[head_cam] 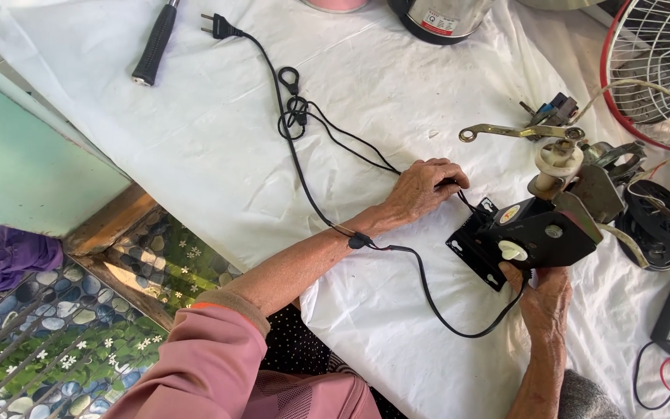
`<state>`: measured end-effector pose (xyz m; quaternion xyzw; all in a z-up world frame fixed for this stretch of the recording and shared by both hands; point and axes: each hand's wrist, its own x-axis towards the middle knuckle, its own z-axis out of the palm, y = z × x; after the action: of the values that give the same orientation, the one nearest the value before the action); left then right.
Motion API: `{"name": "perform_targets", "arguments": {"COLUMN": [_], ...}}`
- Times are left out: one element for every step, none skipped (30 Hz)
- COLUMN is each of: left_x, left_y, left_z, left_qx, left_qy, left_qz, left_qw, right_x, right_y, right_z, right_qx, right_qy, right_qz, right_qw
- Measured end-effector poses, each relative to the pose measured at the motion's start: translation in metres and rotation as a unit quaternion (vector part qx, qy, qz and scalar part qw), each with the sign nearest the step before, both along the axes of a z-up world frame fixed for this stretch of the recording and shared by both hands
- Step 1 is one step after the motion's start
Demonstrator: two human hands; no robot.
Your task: The person uses a screwdriver to repeatedly tighten and loosen screws on a black electrical device placed on a white cloth-covered table. They adjust the device's position and handle the power cord while working.
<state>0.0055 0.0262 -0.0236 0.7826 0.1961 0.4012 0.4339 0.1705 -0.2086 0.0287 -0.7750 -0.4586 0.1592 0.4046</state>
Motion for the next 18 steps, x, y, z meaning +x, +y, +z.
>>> {"name": "perform_targets", "arguments": {"left_x": [-0.001, -0.002, -0.003, -0.004, -0.005, -0.006, -0.004, -0.003, -0.001, -0.001, -0.001, -0.001, -0.001, -0.001, -0.001, -0.001, -0.002, -0.002], "left_y": [-0.001, -0.001, -0.001, -0.002, -0.003, -0.005, -0.004, -0.004, -0.003, -0.003, -0.003, -0.003, -0.003, -0.003, -0.003, -0.003, -0.003, -0.003], "left_z": [0.001, 0.002, 0.003, 0.007, 0.011, 0.014, 0.012, 0.009, 0.007, 0.007, 0.007, 0.007, 0.007, 0.006, 0.006, 0.007, 0.007, 0.007], "left_qx": [-0.001, 0.002, 0.006, 0.005, 0.026, 0.046, 0.045, 0.054, 0.064, 0.064, 0.064, 0.065, 0.065, 0.060, 0.056, 0.056, 0.061, 0.066], "left_qy": [0.000, 0.004, 0.009, 0.009, 0.002, -0.005, -0.006, -0.001, 0.004, 0.003, 0.000, -0.004, -0.004, 0.001, 0.006, 0.006, 0.003, 0.000], "left_qz": [0.002, 0.002, 0.003, 0.005, 0.016, 0.028, 0.028, 0.033, 0.037, 0.038, 0.039, 0.040, 0.041, 0.040, 0.039, 0.039, 0.038, 0.036], "left_qw": [1.000, 1.000, 1.000, 1.000, 1.000, 0.999, 0.999, 0.998, 0.997, 0.997, 0.997, 0.997, 0.997, 0.997, 0.998, 0.998, 0.997, 0.997], "right_x": [0.000, 0.000, -0.001, -0.003, -0.004, -0.006, -0.006, -0.006, -0.006, -0.006, -0.006, -0.005, -0.007, -0.008, -0.010, -0.011, -0.013, -0.015], "right_y": [0.000, 0.001, 0.002, 0.003, 0.003, 0.003, 0.003, 0.003, 0.003, 0.004, 0.004, 0.005, 0.005, 0.005, 0.005, 0.005, 0.005, 0.005], "right_z": [0.000, 0.000, -0.001, 0.003, 0.006, 0.009, 0.007, 0.006, 0.004, 0.003, 0.002, 0.001, 0.003, 0.005, 0.007, 0.009, 0.012, 0.014], "right_qx": [-0.001, 0.006, 0.014, 0.014, -0.003, -0.021, -0.022, -0.001, 0.020, 0.020, 0.040, 0.060, 0.060, 0.052, 0.043, 0.044, 0.033, 0.023], "right_qy": [0.000, 0.009, 0.019, 0.019, -0.010, -0.039, -0.039, -0.010, 0.020, 0.020, 0.041, 0.062, 0.062, 0.053, 0.043, 0.044, 0.032, 0.021], "right_qz": [0.002, 0.007, 0.013, 0.015, -0.008, -0.030, -0.029, -0.023, -0.016, -0.016, 0.002, 0.021, 0.021, 0.015, 0.008, 0.008, 0.003, -0.003], "right_qw": [1.000, 1.000, 1.000, 1.000, 1.000, 0.999, 0.999, 1.000, 0.999, 0.999, 0.998, 0.996, 0.996, 0.997, 0.998, 0.998, 0.999, 1.000]}}
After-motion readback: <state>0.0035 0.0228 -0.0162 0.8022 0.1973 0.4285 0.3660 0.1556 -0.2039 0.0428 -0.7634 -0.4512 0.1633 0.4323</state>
